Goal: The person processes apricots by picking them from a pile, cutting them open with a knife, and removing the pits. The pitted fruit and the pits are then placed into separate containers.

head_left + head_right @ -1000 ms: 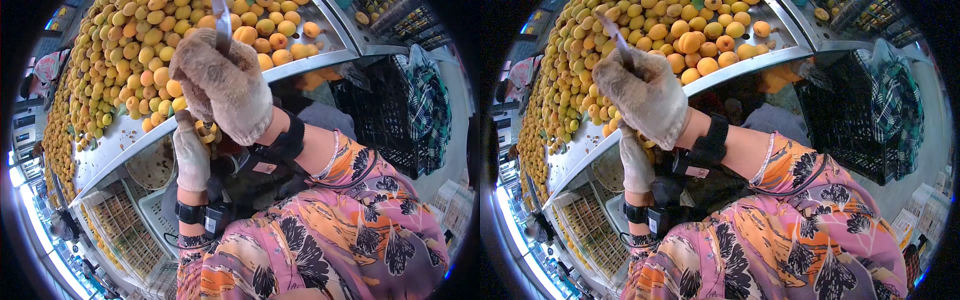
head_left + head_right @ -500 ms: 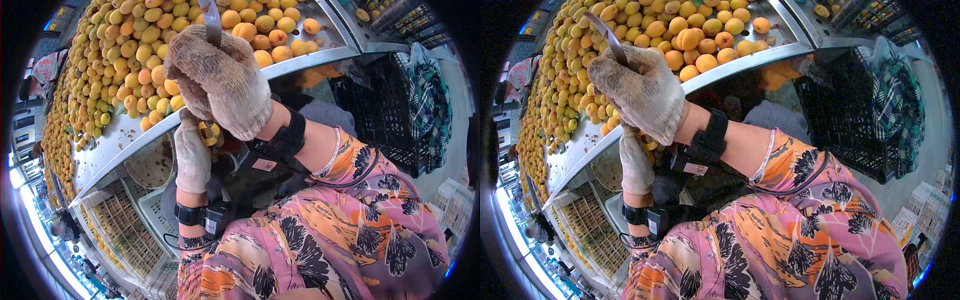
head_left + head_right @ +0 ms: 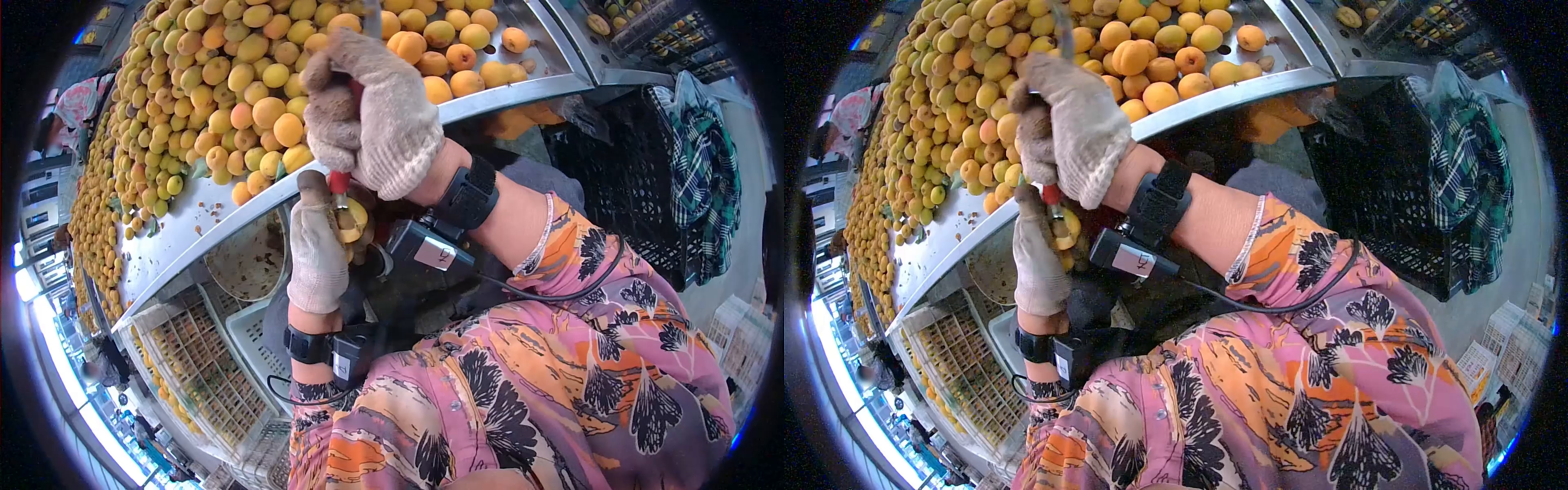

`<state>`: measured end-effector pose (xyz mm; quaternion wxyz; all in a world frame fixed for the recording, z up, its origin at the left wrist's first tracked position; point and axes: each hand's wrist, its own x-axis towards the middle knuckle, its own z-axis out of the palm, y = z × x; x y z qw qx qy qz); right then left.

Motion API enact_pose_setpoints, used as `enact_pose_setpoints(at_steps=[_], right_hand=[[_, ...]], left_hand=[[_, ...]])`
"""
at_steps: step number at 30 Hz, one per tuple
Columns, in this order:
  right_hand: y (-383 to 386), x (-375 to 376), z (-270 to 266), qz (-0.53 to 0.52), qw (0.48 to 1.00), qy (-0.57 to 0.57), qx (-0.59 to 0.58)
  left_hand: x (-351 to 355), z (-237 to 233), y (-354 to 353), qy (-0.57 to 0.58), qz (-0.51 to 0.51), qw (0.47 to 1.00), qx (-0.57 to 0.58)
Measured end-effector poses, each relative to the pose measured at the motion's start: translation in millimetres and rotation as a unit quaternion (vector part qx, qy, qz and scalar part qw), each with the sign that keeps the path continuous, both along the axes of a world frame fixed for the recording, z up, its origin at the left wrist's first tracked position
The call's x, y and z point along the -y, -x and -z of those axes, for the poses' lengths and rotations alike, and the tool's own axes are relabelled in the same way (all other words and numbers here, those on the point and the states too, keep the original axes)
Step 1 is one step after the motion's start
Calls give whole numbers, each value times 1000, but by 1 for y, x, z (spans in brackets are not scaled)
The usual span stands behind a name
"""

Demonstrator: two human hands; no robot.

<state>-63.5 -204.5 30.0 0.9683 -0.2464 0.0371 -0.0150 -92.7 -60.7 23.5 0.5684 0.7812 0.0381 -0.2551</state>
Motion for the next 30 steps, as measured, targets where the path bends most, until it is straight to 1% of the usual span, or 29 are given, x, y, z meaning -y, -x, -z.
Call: enact_pose_setpoints(at_steps=[2,4,6,7,8,10,11,12,13,14,15,16,18,19,21,22,23,24,26,27,28,29,30], right_hand=[[-5,2,5,-11,991,-125,-54],[-10,5,8,-11,987,-141,-76],[-13,8,8,-33,979,-180,-87],[-13,8,7,-21,982,-149,-111],[-12,9,5,-20,982,-149,-110],[-10,8,0,-7,993,4,-119],[-10,12,0,-14,994,43,-99],[-13,10,-1,-16,994,43,-97],[-17,7,0,47,988,140,-42],[-20,5,1,110,966,235,13],[-19,7,3,85,962,258,16],[-19,5,4,85,963,257,18],[-16,0,2,34,900,434,-15],[-16,-4,3,25,877,478,-25],[-19,-4,13,42,870,492,-2],[-20,-3,17,55,861,505,20],[-13,5,1,13,862,507,-29],[-17,6,5,17,874,483,-45],[-18,11,6,33,868,493,-52],[-18,13,7,27,871,486,-58],[-17,12,4,28,874,481,-54],[-15,12,-1,21,872,487,-56],[-12,12,-5,15,869,492,-59]], left_hand=[[-3,-1,-1,110,22,993,-35],[4,-6,0,132,11,990,-48],[16,-10,-1,159,-159,971,-80],[-14,7,-9,233,-21,970,-66],[-15,9,-12,233,-20,970,-66],[-15,11,-17,228,-91,967,-74],[-12,10,-19,254,-114,958,-70],[-12,8,-19,254,-116,958,-67],[-12,5,-20,223,-118,966,-50],[-12,4,-21,191,-119,974,-34],[-19,10,-24,209,-92,973,-26],[-19,11,-24,207,-92,974,-24],[-17,10,-23,199,-80,976,18],[-18,7,-23,198,-78,977,20],[-27,-3,-21,194,-97,976,30],[-48,9,-27,-2,14,959,283],[-56,-9,-24,41,-45,975,214],[-65,-27,-20,84,-103,980,145],[-125,-23,-30,-92,-61,970,215],[-155,-22,-28,-223,-20,954,201],[-183,-21,-23,-349,22,919,181],[-205,-20,-14,-499,93,848,152],[-222,-21,-6,-632,161,749,119]])
